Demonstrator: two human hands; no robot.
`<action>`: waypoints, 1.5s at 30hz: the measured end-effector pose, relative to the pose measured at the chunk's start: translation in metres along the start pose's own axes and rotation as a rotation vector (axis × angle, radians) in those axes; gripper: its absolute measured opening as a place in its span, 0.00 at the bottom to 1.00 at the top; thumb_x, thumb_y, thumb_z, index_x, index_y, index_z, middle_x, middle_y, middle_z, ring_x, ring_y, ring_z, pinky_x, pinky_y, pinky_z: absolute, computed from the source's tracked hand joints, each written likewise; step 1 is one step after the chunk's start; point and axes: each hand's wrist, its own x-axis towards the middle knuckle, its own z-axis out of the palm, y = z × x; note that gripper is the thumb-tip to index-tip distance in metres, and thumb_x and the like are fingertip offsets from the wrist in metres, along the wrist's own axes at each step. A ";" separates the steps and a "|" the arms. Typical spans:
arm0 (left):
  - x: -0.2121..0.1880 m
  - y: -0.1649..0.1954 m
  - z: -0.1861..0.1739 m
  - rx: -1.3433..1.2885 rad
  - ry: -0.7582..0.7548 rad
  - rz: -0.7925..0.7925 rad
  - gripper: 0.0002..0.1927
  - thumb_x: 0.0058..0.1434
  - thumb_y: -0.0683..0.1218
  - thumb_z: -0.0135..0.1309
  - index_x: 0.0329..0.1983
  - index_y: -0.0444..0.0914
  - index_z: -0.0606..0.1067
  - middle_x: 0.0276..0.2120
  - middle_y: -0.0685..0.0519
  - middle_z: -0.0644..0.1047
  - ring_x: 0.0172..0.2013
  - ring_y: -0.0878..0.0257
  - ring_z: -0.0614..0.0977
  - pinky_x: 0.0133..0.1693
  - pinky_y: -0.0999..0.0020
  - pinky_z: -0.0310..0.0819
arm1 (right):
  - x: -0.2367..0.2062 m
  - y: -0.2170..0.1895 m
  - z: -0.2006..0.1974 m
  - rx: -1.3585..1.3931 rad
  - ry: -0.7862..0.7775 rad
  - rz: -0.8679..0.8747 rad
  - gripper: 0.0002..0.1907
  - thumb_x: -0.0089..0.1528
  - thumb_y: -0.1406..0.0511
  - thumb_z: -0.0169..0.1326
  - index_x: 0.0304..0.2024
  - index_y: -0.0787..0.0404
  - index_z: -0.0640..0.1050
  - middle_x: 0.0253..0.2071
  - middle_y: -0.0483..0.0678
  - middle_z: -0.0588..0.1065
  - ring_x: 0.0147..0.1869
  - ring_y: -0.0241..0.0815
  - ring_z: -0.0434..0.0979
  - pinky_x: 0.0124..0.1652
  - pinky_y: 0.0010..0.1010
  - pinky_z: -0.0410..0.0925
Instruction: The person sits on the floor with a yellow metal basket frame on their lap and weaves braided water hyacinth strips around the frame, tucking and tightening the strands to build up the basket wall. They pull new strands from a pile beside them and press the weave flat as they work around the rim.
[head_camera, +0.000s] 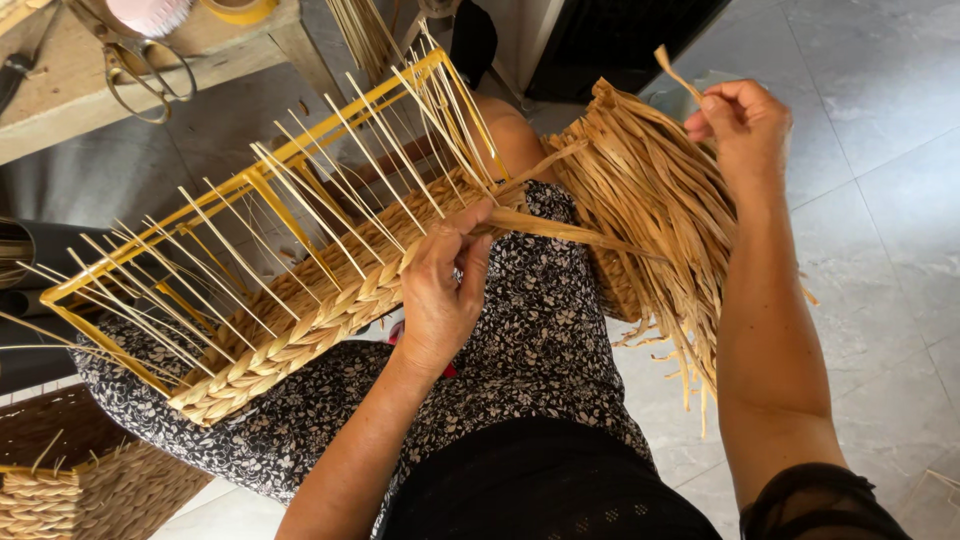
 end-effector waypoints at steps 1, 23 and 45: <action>0.000 0.001 0.001 -0.005 0.000 0.009 0.02 0.67 0.36 0.56 0.41 0.33 0.75 0.47 0.48 0.82 0.29 0.67 0.79 0.29 0.72 0.77 | 0.000 0.000 -0.002 0.003 -0.013 0.004 0.06 0.72 0.70 0.55 0.47 0.67 0.80 0.35 0.48 0.80 0.35 0.31 0.79 0.40 0.24 0.73; 0.000 0.004 0.005 0.007 -0.025 0.013 0.07 0.69 0.37 0.55 0.48 0.37 0.80 0.44 0.52 0.83 0.35 0.70 0.84 0.30 0.77 0.81 | -0.030 0.019 0.014 -0.525 -0.087 0.031 0.08 0.65 0.61 0.65 0.44 0.56 0.84 0.41 0.48 0.78 0.41 0.39 0.77 0.41 0.37 0.70; -0.003 0.012 0.014 -0.150 -0.114 -0.086 0.08 0.68 0.36 0.56 0.49 0.36 0.80 0.41 0.54 0.83 0.24 0.75 0.77 0.22 0.77 0.72 | -0.033 0.027 0.015 -0.538 -0.060 0.160 0.05 0.65 0.65 0.63 0.41 0.58 0.82 0.40 0.46 0.79 0.41 0.41 0.78 0.38 0.33 0.70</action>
